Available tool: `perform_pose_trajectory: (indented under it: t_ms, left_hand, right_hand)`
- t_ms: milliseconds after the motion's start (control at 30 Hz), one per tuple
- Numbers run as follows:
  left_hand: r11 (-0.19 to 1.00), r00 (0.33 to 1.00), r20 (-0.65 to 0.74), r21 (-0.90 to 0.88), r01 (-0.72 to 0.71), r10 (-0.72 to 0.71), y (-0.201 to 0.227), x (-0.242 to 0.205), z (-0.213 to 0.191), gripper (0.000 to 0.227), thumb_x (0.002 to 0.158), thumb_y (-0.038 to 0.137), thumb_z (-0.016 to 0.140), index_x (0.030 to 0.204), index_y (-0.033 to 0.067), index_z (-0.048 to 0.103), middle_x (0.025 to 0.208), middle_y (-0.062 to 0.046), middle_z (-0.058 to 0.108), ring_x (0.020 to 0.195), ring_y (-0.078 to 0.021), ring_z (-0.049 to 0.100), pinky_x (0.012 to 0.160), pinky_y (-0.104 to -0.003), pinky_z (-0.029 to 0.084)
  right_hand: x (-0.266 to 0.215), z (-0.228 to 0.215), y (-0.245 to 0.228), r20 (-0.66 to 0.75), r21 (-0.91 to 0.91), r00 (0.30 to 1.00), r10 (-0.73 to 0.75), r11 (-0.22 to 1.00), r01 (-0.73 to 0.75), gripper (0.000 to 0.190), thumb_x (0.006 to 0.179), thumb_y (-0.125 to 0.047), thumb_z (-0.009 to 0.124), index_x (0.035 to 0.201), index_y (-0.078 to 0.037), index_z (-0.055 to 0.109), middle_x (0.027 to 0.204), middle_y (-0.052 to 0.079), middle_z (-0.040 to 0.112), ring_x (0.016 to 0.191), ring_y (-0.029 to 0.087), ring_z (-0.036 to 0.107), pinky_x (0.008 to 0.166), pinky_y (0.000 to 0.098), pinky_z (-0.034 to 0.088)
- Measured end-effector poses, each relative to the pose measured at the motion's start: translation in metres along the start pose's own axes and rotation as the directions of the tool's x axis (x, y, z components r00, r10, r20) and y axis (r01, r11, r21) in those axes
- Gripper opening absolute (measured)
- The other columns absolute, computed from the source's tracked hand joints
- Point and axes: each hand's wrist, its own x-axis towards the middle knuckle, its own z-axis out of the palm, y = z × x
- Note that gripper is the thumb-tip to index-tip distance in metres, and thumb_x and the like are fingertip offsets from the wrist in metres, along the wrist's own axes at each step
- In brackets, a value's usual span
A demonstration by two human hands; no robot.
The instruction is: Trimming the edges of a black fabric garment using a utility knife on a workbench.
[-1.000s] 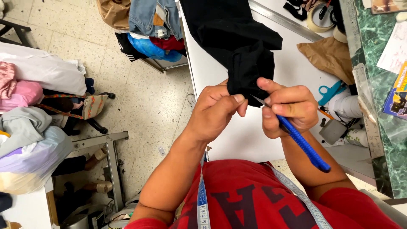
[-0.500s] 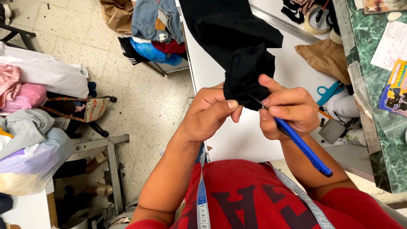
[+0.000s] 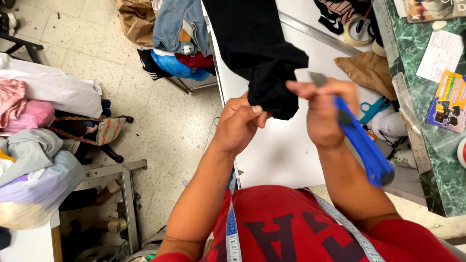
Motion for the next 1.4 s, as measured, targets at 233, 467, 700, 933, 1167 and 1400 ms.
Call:
perform_pose_trajectory:
  t_ms: [233, 467, 700, 933, 1167, 1400]
  left_hand:
    - [0.842, 0.914, -0.355, 0.539, 0.027, 0.198, -0.014, -0.006, 0.007, 0.026, 0.087, 0.008, 0.059, 0.063, -0.0035, 0.061, 0.086, -0.011, 0.056, 0.083, -0.0181, 0.052, 0.079, -0.034, 0.043]
    - [0.839, 0.985, -0.173, 0.538, 0.080, 0.017, 0.023, -0.009, 0.017, 0.042, 0.097, 0.017, 0.055, 0.056, 0.0072, 0.053, 0.072, -0.004, 0.051, 0.072, -0.0137, 0.048, 0.065, -0.031, 0.040]
    - [0.904, 0.998, -0.060, 0.428, -0.008, 0.037, 0.018, -0.013, 0.007, 0.041, 0.100, 0.016, 0.051, 0.060, 0.0079, 0.056, 0.065, -0.002, 0.040, 0.062, -0.0115, 0.042, 0.057, -0.028, 0.039]
    - [0.996, 0.997, -0.024, 0.060, -0.067, 0.068, 0.001, -0.005, 0.005, 0.040, 0.097, 0.015, 0.053, 0.061, 0.0014, 0.062, 0.058, -0.003, 0.043, 0.055, -0.0103, 0.039, 0.054, -0.025, 0.040]
    - [0.997, 0.996, 0.043, 0.009, -0.082, 0.081, 0.024, 0.000, 0.017, 0.038, 0.096, 0.012, 0.055, 0.060, 0.0009, 0.062, 0.052, -0.002, 0.040, 0.052, -0.0097, 0.036, 0.052, -0.025, 0.038]
    - [0.987, 0.991, 0.093, 0.124, -0.103, 0.091, 0.041, 0.003, 0.022, 0.039, 0.096, 0.012, 0.054, 0.059, 0.0032, 0.061, 0.048, -0.001, 0.038, 0.050, -0.0083, 0.034, 0.052, -0.024, 0.038]
  right_hand:
    - [-0.004, 0.012, 0.038, -0.219, -0.298, 0.950, 0.221, 0.912, -0.281, 0.032, 0.092, 0.005, 0.083, 0.084, -0.002, 0.052, 0.089, 0.018, 0.075, 0.064, 0.013, 0.070, 0.057, 0.0239, 0.057]
    - [-0.012, 0.015, 0.038, -0.184, -0.199, 0.952, 0.243, 0.940, -0.279, 0.034, 0.092, 0.007, 0.081, 0.087, -0.004, 0.049, 0.093, 0.018, 0.073, 0.065, 0.014, 0.068, 0.058, 0.0255, 0.058]
    - [0.002, 0.017, 0.016, -0.059, -0.252, 0.998, 0.023, 0.967, -0.037, 0.026, 0.098, 0.007, 0.073, 0.090, 0.002, 0.049, 0.083, 0.018, 0.063, 0.077, 0.024, 0.069, 0.071, 0.0408, 0.060]
    - [0.001, 0.022, -0.007, 0.122, -0.203, 0.968, -0.218, 0.949, 0.240, 0.025, 0.096, -0.015, 0.059, 0.084, 0.004, 0.070, 0.085, 0.011, 0.048, 0.100, 0.049, 0.073, 0.095, 0.0587, 0.061]
    - [-0.003, 0.006, -0.001, 0.138, -0.157, 0.936, -0.324, 0.926, 0.343, 0.019, 0.089, 0.008, 0.071, 0.095, 0.000, 0.055, 0.086, 0.012, 0.053, 0.112, 0.057, 0.070, 0.103, 0.0587, 0.059]
    - [0.006, 0.006, -0.003, 0.208, -0.216, 0.902, -0.379, 0.881, 0.420, 0.018, 0.085, 0.018, 0.073, 0.092, 0.004, 0.063, 0.086, 0.018, 0.060, 0.109, 0.056, 0.072, 0.096, 0.0589, 0.061]
